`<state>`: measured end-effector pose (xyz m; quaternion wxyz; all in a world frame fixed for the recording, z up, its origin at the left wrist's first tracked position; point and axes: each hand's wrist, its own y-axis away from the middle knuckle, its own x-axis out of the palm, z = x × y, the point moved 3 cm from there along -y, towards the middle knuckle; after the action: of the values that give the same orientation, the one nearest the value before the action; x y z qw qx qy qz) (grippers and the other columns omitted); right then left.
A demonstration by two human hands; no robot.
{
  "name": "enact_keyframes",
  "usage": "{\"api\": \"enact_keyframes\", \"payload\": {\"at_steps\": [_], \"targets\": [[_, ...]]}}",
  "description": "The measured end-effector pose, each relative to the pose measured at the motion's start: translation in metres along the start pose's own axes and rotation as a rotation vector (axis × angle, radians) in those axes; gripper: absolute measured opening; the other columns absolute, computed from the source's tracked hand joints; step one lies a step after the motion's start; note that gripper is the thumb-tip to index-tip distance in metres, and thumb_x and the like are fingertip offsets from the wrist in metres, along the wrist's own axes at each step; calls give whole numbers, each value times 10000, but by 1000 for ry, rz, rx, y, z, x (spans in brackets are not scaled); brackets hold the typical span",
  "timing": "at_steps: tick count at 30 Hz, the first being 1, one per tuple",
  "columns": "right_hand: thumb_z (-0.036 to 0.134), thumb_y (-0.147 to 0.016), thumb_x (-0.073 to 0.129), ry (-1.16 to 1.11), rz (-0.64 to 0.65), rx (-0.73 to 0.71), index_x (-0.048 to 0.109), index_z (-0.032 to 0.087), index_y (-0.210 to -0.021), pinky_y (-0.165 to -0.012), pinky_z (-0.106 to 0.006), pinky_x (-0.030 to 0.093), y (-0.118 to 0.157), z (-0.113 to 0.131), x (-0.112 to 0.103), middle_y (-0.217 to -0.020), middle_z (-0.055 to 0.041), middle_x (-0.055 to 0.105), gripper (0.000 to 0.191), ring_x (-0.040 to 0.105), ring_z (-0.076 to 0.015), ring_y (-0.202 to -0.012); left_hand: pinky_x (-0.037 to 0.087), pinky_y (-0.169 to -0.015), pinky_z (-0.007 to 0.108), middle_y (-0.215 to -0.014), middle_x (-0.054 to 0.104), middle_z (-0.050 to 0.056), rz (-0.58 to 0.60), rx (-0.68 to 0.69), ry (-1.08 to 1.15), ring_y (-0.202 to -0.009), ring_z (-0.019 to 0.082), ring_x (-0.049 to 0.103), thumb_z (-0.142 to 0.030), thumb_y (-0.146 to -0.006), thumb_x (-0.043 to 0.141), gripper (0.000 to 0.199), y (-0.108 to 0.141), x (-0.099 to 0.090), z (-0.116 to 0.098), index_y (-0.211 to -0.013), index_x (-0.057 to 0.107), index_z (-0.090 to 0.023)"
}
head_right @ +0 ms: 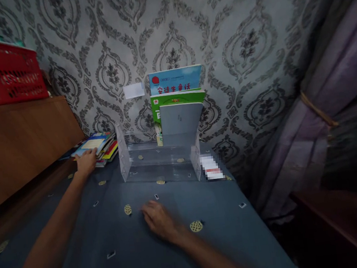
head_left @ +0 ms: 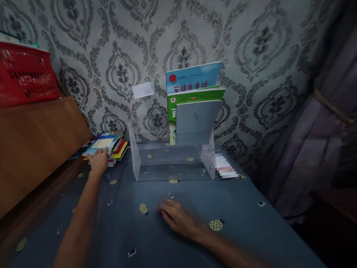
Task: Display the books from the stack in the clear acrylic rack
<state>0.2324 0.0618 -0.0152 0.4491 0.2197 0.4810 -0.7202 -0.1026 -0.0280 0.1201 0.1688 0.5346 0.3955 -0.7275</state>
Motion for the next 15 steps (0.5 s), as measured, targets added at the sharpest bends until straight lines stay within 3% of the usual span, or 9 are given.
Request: {"api": "enact_keyframes", "payload": {"at_steps": [10,15], "targets": [[58,-906,514,-39,-6,13,695,196,-1006,-859,-325,555,-1,-2,1,-927,-58,746,249,689,-202,-914,381,-958,543,-1176,669,262,57,-2,-106,-1074,357,650,-52,-895,301,452,8,-10,-7,-1236,597,-77],[63,-909,524,-45,-20,6,704,201,-1056,-978,-393,535,1,-4,3,-971,-62,765,270,706,-218,-973,384,-951,519,-1150,674,271,32,-16,-132,-1042,353,669,-68,-919,302,434,22,-5,-20,-1226,608,-52]]}}
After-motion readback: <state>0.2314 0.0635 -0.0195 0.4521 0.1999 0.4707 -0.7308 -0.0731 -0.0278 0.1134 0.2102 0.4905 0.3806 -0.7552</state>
